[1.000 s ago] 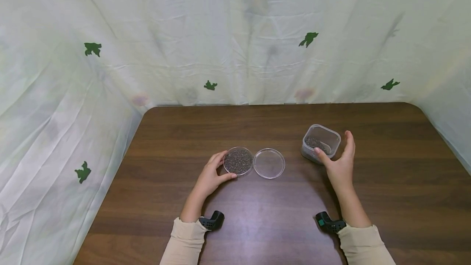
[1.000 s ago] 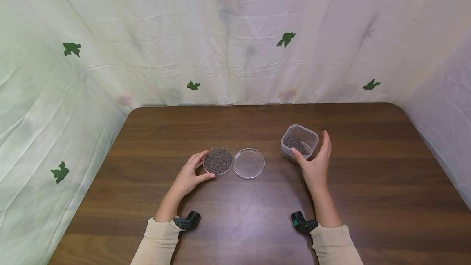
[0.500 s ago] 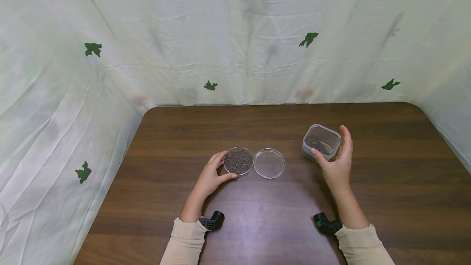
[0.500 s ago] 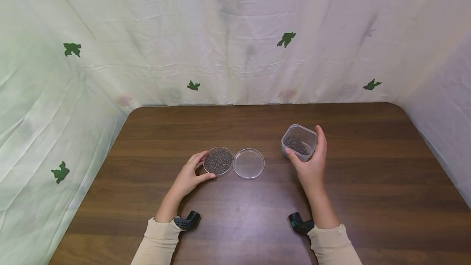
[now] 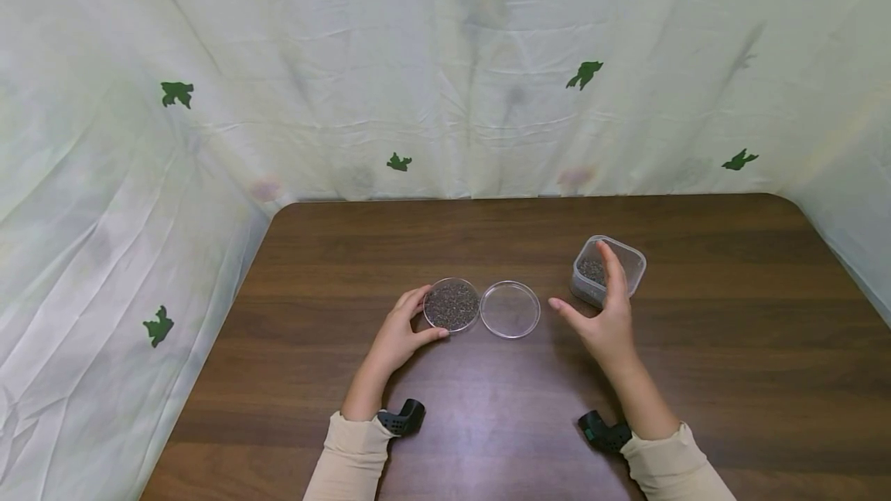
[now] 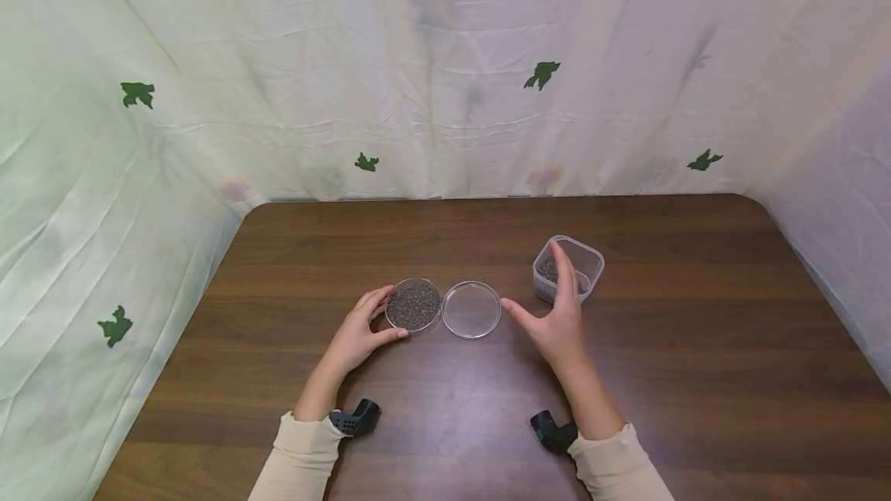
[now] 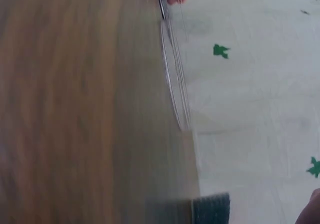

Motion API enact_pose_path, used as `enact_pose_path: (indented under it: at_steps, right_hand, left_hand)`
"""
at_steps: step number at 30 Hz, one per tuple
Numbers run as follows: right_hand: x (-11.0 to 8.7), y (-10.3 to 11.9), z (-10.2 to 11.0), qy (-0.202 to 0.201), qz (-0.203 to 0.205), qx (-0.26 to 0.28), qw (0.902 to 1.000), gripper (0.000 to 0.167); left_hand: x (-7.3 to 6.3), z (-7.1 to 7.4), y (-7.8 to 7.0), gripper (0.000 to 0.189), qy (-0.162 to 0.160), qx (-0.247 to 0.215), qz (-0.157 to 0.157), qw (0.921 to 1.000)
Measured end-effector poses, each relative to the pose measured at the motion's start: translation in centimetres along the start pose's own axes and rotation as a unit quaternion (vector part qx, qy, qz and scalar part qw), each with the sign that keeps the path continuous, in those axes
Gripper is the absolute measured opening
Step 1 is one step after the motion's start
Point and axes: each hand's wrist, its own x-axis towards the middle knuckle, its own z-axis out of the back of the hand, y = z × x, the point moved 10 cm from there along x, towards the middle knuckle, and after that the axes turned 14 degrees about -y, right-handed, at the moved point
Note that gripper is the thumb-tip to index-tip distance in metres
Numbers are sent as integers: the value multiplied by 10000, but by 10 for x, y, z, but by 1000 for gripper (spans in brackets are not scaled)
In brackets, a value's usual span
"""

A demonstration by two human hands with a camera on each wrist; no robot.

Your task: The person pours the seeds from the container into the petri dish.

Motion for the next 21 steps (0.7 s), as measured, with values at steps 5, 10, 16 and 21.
enact_pose_path:
  at_steps: [5,10,16,21]
  right_hand:
    - [-9,-14,-12,405,-52,160,9990,99]
    - [-21,-38,-26,953,-227,-62,9952,106]
    - [-33,-54,-39,1575,-649,-302,9849,103]
    - [-42,-66,-46,1903,-911,-552,9759,102]
  left_hand:
    - [0,0,0,78,-1,-5,-13,10000]
    - [0,0,-1,78,-6,-10,-32,10000]
    - [0,0,0,78,4,6,-18,10000]
    - [0,0,-1,78,8,-1,-20,10000]
